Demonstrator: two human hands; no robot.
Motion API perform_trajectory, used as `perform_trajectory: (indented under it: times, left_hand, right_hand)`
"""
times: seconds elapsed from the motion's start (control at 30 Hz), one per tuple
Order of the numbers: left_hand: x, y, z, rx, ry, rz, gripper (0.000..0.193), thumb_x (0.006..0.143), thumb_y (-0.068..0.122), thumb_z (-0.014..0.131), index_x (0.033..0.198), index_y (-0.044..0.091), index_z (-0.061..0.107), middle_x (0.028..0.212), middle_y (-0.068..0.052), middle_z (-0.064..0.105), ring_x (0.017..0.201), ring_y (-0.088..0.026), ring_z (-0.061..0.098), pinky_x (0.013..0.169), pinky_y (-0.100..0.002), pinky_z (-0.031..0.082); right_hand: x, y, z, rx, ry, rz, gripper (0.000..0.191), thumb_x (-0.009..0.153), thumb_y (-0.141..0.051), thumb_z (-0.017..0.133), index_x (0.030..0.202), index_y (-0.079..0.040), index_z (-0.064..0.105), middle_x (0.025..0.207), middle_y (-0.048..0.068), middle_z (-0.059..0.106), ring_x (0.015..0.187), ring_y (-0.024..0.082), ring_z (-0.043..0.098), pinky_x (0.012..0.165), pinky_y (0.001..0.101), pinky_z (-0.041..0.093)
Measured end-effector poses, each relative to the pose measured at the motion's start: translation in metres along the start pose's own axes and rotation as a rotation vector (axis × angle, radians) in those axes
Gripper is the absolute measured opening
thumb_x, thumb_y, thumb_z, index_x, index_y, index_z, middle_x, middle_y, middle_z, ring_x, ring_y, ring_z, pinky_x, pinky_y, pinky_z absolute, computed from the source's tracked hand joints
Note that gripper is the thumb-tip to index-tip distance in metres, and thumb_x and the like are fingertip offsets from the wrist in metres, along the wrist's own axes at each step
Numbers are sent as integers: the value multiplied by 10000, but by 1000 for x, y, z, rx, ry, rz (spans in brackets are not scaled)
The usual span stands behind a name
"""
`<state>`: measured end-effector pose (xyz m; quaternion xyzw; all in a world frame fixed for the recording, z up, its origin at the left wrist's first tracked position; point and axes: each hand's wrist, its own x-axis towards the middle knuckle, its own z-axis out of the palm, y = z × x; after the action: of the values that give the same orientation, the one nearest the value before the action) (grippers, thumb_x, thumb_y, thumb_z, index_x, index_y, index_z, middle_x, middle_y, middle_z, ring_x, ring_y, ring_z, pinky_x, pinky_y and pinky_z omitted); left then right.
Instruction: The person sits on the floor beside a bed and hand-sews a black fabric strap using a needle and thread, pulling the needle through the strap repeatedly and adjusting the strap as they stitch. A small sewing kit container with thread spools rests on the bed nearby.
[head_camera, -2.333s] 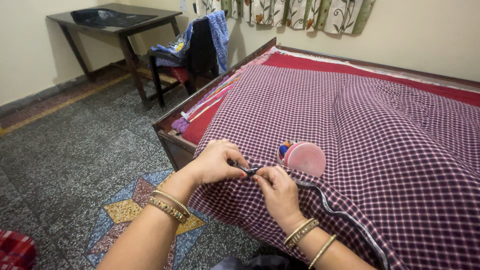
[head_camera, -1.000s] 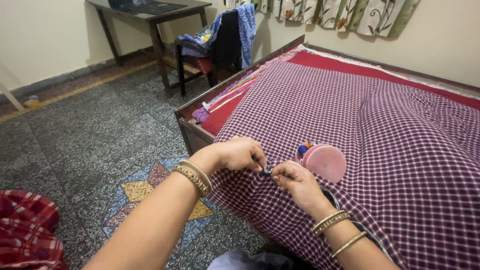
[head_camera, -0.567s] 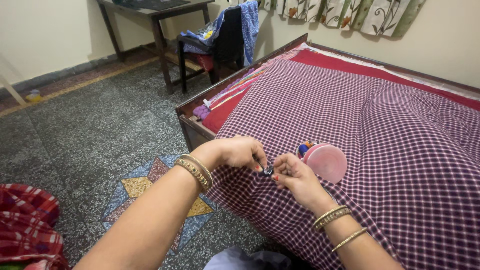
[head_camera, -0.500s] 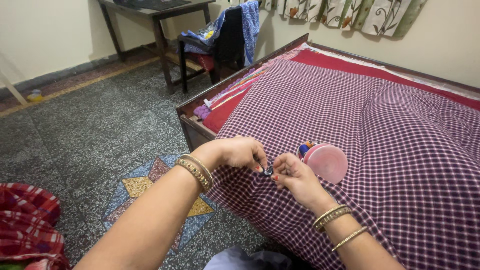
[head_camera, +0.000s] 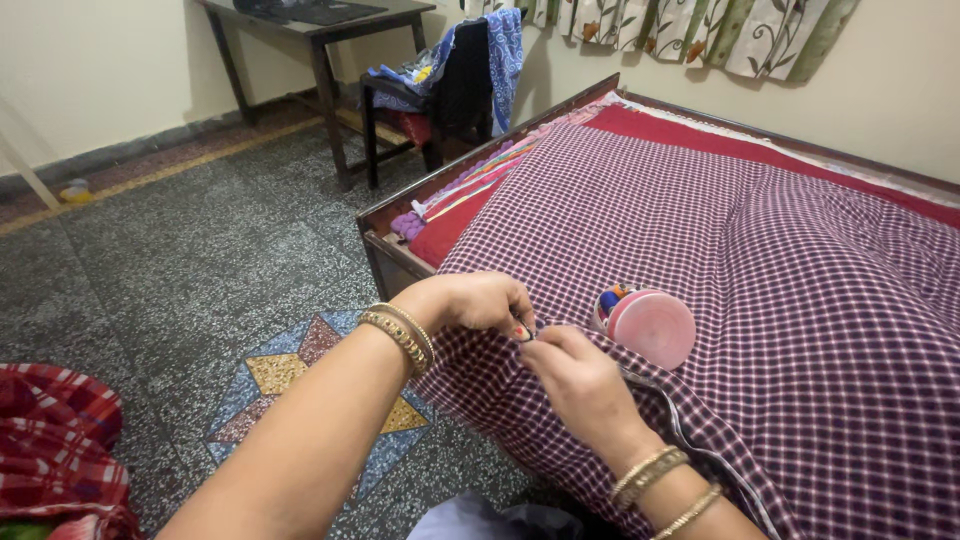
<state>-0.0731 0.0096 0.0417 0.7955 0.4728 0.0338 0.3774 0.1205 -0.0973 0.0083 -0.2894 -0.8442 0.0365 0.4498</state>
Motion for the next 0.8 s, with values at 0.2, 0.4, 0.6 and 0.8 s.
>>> perform_trajectory:
  times: [0.2, 0.4, 0.6, 0.8]
  left_hand:
    - [4, -14, -1, 70, -4, 66, 301, 798, 50, 744, 1095, 79, 774, 1019, -65, 783, 954, -182, 700, 911, -348, 544]
    - [8, -22, 4, 55, 32, 107, 315, 781, 37, 748, 1094, 62, 769, 1051, -73, 775, 976, -186, 698, 913, -347, 546]
    - [-4, -24, -1, -13, 97, 146, 224, 828, 106, 775, 1039, 32, 778, 1017, -79, 771, 947, -177, 699, 900, -358, 547]
    - [-7, -16, 0, -15, 153, 68, 220, 851, 158, 759, 1047, 61, 789, 981, -61, 781, 923, -179, 698, 892, -354, 541]
  right_hand:
    - [6, -5, 11, -378, -1, -286, 300, 873, -7, 634, 1163, 66, 647, 1030, 134, 635, 865, 231, 667, 735, 314, 576]
    - [16, -17, 13, -466, -178, -256, 225, 874, -41, 626, 1084, 37, 652, 943, 131, 624, 824, 263, 655, 703, 372, 561]
    - [13, -63, -1, 111, -16, 4, 83, 956, -80, 588, 1009, -16, 600, 836, 73, 688, 769, 234, 713, 651, 340, 574]
    - [4, -52, -52, 976, -818, 675, 97, 1022, -130, 549, 980, -43, 551, 743, 39, 669, 575, 103, 658, 489, 251, 528]
